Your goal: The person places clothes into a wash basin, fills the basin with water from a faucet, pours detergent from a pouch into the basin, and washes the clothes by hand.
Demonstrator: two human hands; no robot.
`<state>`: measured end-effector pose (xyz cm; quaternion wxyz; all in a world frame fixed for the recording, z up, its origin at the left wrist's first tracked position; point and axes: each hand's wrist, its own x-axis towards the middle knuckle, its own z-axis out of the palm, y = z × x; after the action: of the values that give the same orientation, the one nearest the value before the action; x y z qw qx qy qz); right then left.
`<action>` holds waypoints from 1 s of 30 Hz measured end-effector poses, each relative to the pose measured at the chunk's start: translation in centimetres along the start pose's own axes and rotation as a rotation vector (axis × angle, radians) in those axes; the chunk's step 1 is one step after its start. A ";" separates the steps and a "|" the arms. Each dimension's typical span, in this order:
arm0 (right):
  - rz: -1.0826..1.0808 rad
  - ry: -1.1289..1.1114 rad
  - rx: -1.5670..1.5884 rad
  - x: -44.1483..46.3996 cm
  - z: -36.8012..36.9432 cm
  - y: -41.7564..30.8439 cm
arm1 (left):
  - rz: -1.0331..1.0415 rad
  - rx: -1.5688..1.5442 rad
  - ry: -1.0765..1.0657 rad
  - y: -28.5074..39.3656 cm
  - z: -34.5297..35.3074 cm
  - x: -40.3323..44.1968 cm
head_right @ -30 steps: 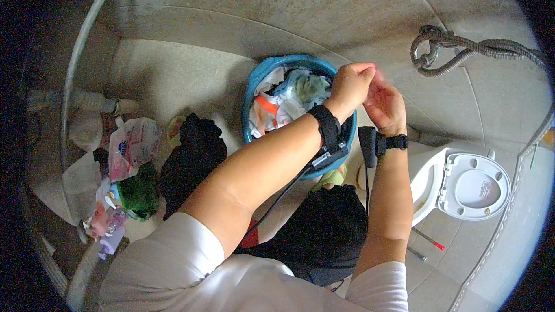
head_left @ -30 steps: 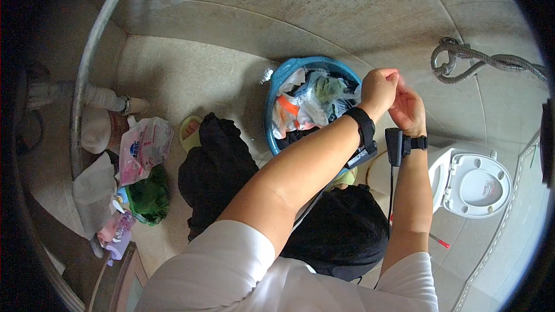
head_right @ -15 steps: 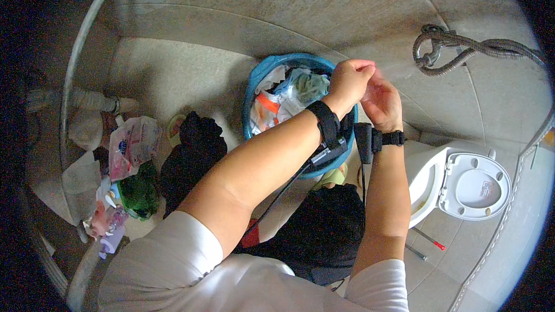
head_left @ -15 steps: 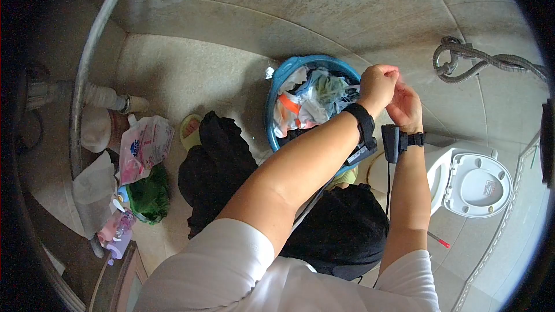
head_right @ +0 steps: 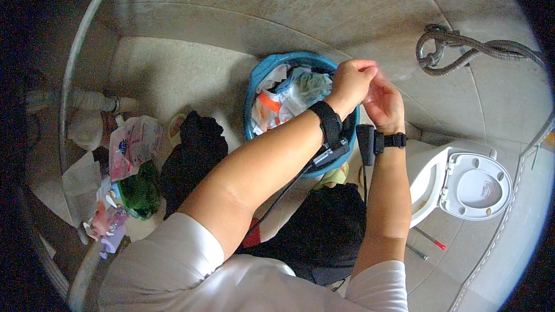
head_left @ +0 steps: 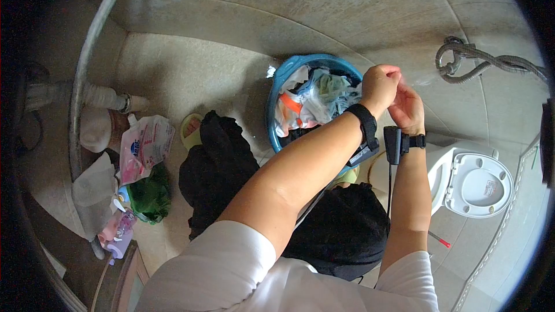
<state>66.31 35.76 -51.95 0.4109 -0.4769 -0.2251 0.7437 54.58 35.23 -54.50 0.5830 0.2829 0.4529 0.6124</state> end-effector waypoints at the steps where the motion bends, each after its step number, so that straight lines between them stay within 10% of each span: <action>1: 0.001 0.000 0.000 -0.1 0.1 0.1 | -0.024 -0.059 -0.028 0.1 -0.1 0.0; 30: 0.040 -0.209 0.158 1.2 -2.8 0.7 | 0.008 0.055 0.025 -0.5 -0.1 0.0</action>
<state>68.32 36.19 -54.29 0.4067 -0.3673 -0.1977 0.8128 54.67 35.18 -54.98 0.5667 0.2928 0.4757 0.6056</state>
